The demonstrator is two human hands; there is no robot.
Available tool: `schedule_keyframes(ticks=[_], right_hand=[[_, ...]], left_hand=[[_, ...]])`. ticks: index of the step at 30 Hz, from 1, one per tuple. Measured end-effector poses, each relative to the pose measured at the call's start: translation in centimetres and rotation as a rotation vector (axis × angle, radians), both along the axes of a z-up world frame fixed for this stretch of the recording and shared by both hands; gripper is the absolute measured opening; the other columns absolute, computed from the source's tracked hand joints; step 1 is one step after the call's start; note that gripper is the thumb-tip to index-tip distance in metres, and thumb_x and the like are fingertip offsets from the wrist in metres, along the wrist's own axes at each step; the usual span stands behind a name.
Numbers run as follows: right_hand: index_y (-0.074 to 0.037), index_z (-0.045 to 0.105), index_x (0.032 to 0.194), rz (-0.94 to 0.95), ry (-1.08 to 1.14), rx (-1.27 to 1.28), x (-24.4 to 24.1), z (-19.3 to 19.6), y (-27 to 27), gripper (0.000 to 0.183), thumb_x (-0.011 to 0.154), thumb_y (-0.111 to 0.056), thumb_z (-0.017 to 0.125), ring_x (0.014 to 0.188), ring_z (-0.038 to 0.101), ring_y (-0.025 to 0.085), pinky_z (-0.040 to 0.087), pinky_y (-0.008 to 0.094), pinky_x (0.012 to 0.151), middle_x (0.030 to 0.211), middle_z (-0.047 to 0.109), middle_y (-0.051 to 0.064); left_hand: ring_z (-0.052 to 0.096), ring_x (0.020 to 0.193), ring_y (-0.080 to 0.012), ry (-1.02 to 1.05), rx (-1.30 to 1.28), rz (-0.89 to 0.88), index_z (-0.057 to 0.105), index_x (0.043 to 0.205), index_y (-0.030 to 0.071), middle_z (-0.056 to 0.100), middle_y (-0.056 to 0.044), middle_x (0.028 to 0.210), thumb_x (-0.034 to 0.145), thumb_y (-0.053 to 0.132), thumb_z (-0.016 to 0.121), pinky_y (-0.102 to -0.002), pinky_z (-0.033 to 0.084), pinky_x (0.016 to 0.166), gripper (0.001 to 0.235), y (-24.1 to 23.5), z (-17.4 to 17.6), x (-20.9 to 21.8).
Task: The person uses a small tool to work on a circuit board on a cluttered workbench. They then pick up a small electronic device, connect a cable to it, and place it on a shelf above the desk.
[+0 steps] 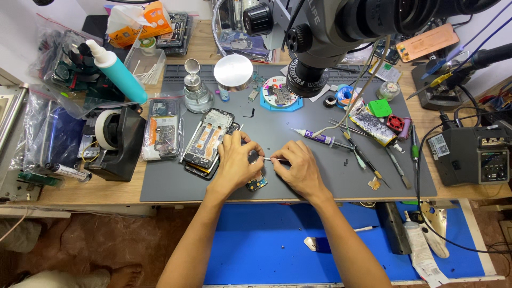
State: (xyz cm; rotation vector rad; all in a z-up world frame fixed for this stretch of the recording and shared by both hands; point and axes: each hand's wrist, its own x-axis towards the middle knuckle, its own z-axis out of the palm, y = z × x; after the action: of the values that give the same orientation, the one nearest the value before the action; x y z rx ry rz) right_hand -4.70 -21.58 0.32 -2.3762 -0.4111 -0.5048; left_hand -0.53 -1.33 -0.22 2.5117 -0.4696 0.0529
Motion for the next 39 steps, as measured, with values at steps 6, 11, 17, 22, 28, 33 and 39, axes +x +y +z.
schedule_keyframes(ticks=[6, 11, 17, 22, 28, 33, 39], right_hand=[[-0.019, 0.074, 0.088, 0.004, -0.018, -0.021, 0.1, 0.0, 0.0, 0.011, 0.095, -0.027, 0.075, 0.085, 0.061, 0.022, 0.050, 0.035, 0.082, 0.082, 0.059, 0.001], [-0.019, 0.074, 0.089, 0.004, -0.025, -0.011, 0.2, -0.1, 0.0, 0.011, 0.096, -0.027, 0.074, 0.085, 0.061, 0.022, 0.050, 0.036, 0.082, 0.083, 0.060, 0.001], [-0.018, 0.074, 0.088, 0.009, -0.017, -0.013, 0.2, 0.1, 0.0, 0.013, 0.097, -0.028, 0.074, 0.085, 0.061, 0.022, 0.050, 0.035, 0.083, 0.082, 0.060, 0.002], [-0.019, 0.074, 0.089, -0.005, -0.006, -0.031, 0.2, -0.1, 0.0, 0.014, 0.098, -0.030, 0.073, 0.086, 0.061, 0.021, 0.050, 0.035, 0.085, 0.082, 0.060, 0.001], [-0.017, 0.074, 0.091, -0.006, -0.009, -0.035, 0.2, 0.1, 0.1, 0.012, 0.098, -0.027, 0.072, 0.086, 0.062, 0.022, 0.051, 0.036, 0.084, 0.083, 0.061, 0.002], [-0.018, 0.073, 0.088, 0.002, 0.002, -0.034, 0.1, 0.2, 0.0, 0.015, 0.098, -0.030, 0.073, 0.087, 0.062, 0.021, 0.050, 0.035, 0.085, 0.082, 0.060, 0.000], [-0.019, 0.074, 0.088, 0.017, -0.012, -0.026, 0.1, 0.3, 0.1, 0.014, 0.098, -0.028, 0.073, 0.084, 0.060, 0.021, 0.050, 0.034, 0.082, 0.081, 0.059, 0.001]], left_hand=[[0.043, 0.116, -0.0311, 0.013, 0.018, 0.018, 0.071, 0.089, 0.026, 0.042, 0.000, 0.117, 0.084, 0.039, 0.074, -0.044, 0.036, 0.094, 0.014, -0.2, 0.8, -0.3], [0.043, 0.116, -0.0316, 0.015, 0.018, 0.011, 0.072, 0.091, 0.026, 0.042, -0.001, 0.117, 0.085, 0.038, 0.074, -0.045, 0.037, 0.094, 0.013, 0.0, 1.2, -0.4], [0.043, 0.117, -0.0315, 0.025, 0.033, -0.004, 0.074, 0.094, 0.027, 0.042, 0.000, 0.118, 0.087, 0.037, 0.075, -0.045, 0.036, 0.095, 0.012, 0.2, 1.7, -0.6], [0.042, 0.119, -0.0310, 0.047, 0.013, -0.023, 0.074, 0.101, 0.028, 0.041, 0.000, 0.119, 0.086, 0.040, 0.076, -0.046, 0.035, 0.097, 0.019, 0.6, 1.5, -0.5], [0.043, 0.116, -0.0291, 0.005, -0.012, -0.030, 0.073, 0.092, 0.026, 0.042, 0.000, 0.117, 0.088, 0.037, 0.074, -0.044, 0.035, 0.096, 0.012, 0.7, 1.6, -0.5], [0.043, 0.115, -0.0302, -0.037, 0.038, -0.033, 0.072, 0.091, 0.026, 0.043, 0.000, 0.116, 0.086, 0.036, 0.074, -0.047, 0.035, 0.095, 0.011, 0.5, 1.5, -0.4], [0.043, 0.114, -0.0304, -0.048, 0.061, -0.035, 0.071, 0.089, 0.026, 0.042, 0.001, 0.116, 0.087, 0.036, 0.074, -0.048, 0.035, 0.094, 0.011, 0.5, 1.8, -0.4]])
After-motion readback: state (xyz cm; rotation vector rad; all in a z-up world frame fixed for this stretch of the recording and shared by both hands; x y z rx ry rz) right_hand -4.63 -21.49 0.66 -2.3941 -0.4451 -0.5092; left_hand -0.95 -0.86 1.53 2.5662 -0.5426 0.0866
